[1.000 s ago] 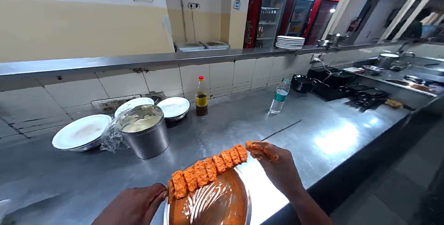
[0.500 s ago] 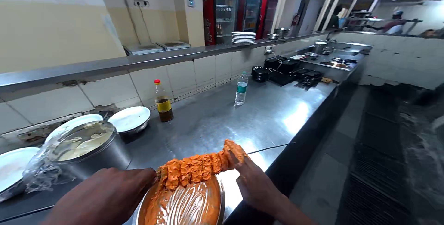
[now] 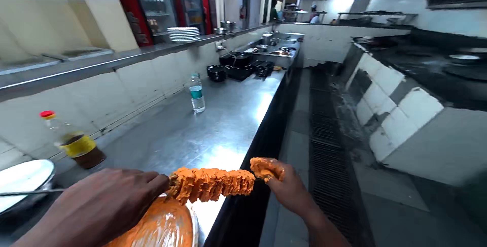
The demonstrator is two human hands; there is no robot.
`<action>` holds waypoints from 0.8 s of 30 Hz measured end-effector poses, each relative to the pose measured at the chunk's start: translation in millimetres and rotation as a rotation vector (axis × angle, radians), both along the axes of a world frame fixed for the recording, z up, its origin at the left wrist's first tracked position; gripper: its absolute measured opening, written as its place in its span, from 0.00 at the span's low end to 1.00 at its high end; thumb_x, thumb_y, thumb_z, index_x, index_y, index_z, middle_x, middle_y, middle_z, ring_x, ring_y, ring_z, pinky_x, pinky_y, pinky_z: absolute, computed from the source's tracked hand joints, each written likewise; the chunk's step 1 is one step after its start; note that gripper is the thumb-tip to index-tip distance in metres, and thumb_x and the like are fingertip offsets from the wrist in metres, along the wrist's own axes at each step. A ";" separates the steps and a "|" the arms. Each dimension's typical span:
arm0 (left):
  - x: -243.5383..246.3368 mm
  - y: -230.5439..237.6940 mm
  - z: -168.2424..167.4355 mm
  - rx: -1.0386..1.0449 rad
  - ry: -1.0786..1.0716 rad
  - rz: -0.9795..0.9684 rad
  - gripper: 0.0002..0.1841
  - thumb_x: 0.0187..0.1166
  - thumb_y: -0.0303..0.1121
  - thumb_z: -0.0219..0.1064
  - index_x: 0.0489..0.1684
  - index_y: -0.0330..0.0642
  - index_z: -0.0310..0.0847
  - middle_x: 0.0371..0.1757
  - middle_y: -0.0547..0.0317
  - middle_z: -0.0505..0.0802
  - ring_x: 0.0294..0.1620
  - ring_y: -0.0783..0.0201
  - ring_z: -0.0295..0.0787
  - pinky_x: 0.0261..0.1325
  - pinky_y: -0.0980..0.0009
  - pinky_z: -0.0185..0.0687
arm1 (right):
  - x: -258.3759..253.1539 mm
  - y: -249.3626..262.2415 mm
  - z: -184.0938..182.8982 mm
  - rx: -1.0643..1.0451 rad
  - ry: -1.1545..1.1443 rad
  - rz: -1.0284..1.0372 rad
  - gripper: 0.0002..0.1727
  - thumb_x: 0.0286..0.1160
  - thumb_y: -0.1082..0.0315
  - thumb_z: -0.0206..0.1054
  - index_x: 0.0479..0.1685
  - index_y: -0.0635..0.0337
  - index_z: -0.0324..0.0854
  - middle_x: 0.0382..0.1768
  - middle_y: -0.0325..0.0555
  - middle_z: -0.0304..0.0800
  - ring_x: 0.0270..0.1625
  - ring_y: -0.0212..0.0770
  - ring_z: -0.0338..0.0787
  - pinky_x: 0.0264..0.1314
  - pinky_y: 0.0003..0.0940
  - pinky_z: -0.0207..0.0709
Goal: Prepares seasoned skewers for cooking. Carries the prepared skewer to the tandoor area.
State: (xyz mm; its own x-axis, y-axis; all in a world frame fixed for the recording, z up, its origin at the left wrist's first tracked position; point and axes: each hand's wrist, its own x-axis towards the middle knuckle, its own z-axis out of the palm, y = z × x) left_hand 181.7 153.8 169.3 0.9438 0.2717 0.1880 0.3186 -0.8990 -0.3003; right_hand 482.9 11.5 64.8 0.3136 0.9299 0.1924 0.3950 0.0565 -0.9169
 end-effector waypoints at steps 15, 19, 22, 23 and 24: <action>286.9 20.7 -11.1 0.157 -0.040 -0.449 0.08 0.68 0.25 0.67 0.19 0.43 0.87 0.17 0.58 0.86 0.21 0.54 0.89 0.23 0.57 0.82 | 199.2 -12.1 -49.0 0.079 0.063 -0.287 0.11 0.66 0.75 0.67 0.46 0.67 0.89 0.50 0.51 0.90 0.55 0.35 0.89 0.61 0.30 0.82; 338.1 20.0 -12.6 0.165 -0.037 -0.454 0.09 0.71 0.26 0.66 0.19 0.44 0.87 0.18 0.58 0.86 0.21 0.55 0.88 0.22 0.59 0.81 | 244.2 0.7 -56.0 -0.069 0.085 -0.160 0.13 0.70 0.76 0.65 0.52 0.68 0.89 0.56 0.55 0.90 0.59 0.39 0.88 0.66 0.36 0.80; 373.3 25.0 -18.2 0.164 -0.036 -0.489 0.10 0.72 0.27 0.65 0.19 0.43 0.86 0.17 0.58 0.85 0.21 0.55 0.88 0.21 0.60 0.80 | 270.2 2.2 -60.1 0.127 0.191 -0.352 0.12 0.67 0.76 0.67 0.47 0.69 0.89 0.48 0.49 0.91 0.51 0.31 0.89 0.58 0.27 0.83; 385.8 26.2 -19.5 0.157 -0.027 -0.507 0.10 0.71 0.26 0.65 0.18 0.43 0.85 0.17 0.58 0.85 0.21 0.55 0.88 0.21 0.59 0.80 | 276.2 2.7 -58.8 0.154 0.200 -0.341 0.12 0.66 0.76 0.67 0.47 0.69 0.88 0.48 0.48 0.91 0.51 0.30 0.89 0.58 0.26 0.83; 398.8 28.1 -20.4 0.157 -0.018 -0.527 0.10 0.70 0.26 0.66 0.18 0.43 0.85 0.16 0.58 0.84 0.21 0.55 0.88 0.21 0.60 0.80 | 281.8 3.3 -55.9 0.150 0.188 -0.286 0.12 0.67 0.77 0.66 0.47 0.70 0.88 0.50 0.50 0.91 0.54 0.30 0.89 0.60 0.26 0.82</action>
State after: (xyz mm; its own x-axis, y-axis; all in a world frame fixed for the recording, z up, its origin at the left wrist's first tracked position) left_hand 580.5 181.8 149.0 0.9407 -0.2697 0.2056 -0.1566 -0.8833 -0.4419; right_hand 764.7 14.8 8.9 0.5994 0.7654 0.2343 0.2398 0.1076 -0.9648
